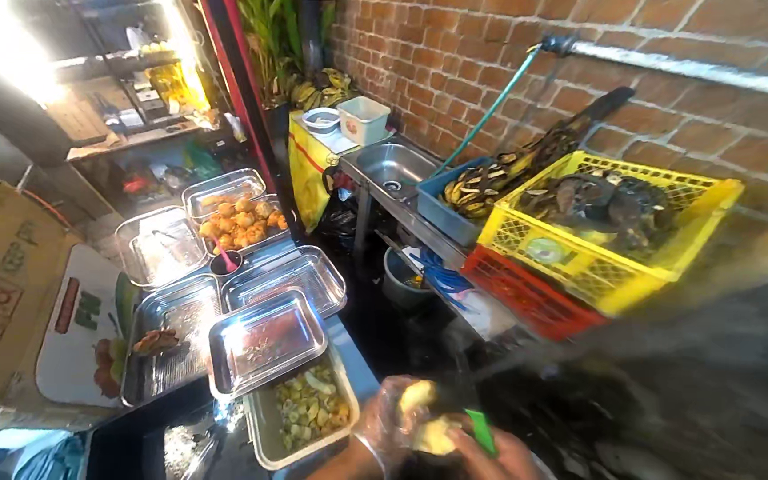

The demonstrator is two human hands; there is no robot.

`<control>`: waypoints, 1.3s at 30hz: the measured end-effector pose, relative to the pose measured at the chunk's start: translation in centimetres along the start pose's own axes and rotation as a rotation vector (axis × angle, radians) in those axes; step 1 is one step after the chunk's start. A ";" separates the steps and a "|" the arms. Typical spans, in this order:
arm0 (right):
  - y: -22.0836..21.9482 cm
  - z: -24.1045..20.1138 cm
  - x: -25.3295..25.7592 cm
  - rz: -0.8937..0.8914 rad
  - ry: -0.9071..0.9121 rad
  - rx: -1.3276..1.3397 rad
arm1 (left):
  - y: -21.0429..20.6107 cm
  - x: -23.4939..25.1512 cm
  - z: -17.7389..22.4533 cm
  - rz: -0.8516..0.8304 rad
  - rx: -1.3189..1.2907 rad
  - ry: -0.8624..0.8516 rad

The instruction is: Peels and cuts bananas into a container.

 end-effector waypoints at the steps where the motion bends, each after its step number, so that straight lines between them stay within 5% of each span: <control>1: 0.2 -0.3 -0.4 -0.035 0.011 -0.010 | 0.1 0.0 -0.4 0.018 -0.029 0.065; 8: 2.3 1.5 -0.9 0.081 -0.057 -0.108 | -0.7 0.0 -0.8 0.047 -0.476 0.291; 20: 1.3 5.1 0.4 0.125 -0.165 -0.255 | -5.6 1.0 -1.4 0.014 -0.146 0.420; 23: 1.9 6.4 0.5 0.114 -0.227 -0.262 | -6.8 1.1 -2.0 0.031 -0.239 0.480; 27: 3.3 7.7 0.8 0.111 -0.257 -0.199 | -8.2 1.5 -3.9 0.094 -0.681 0.609; 39: 8.0 10.5 1.2 0.123 -0.302 -0.258 | -13.2 3.7 -5.8 -0.117 -0.470 0.625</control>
Point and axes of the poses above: each hand's wrist, its own x-axis towards the middle knuckle, its own y-axis out of the back of the hand, z = x × y, the point moved 4 cm from there along x, towards the middle knuckle, and after that the axes turned 10 degrees about -x, right-handed, at the moved point
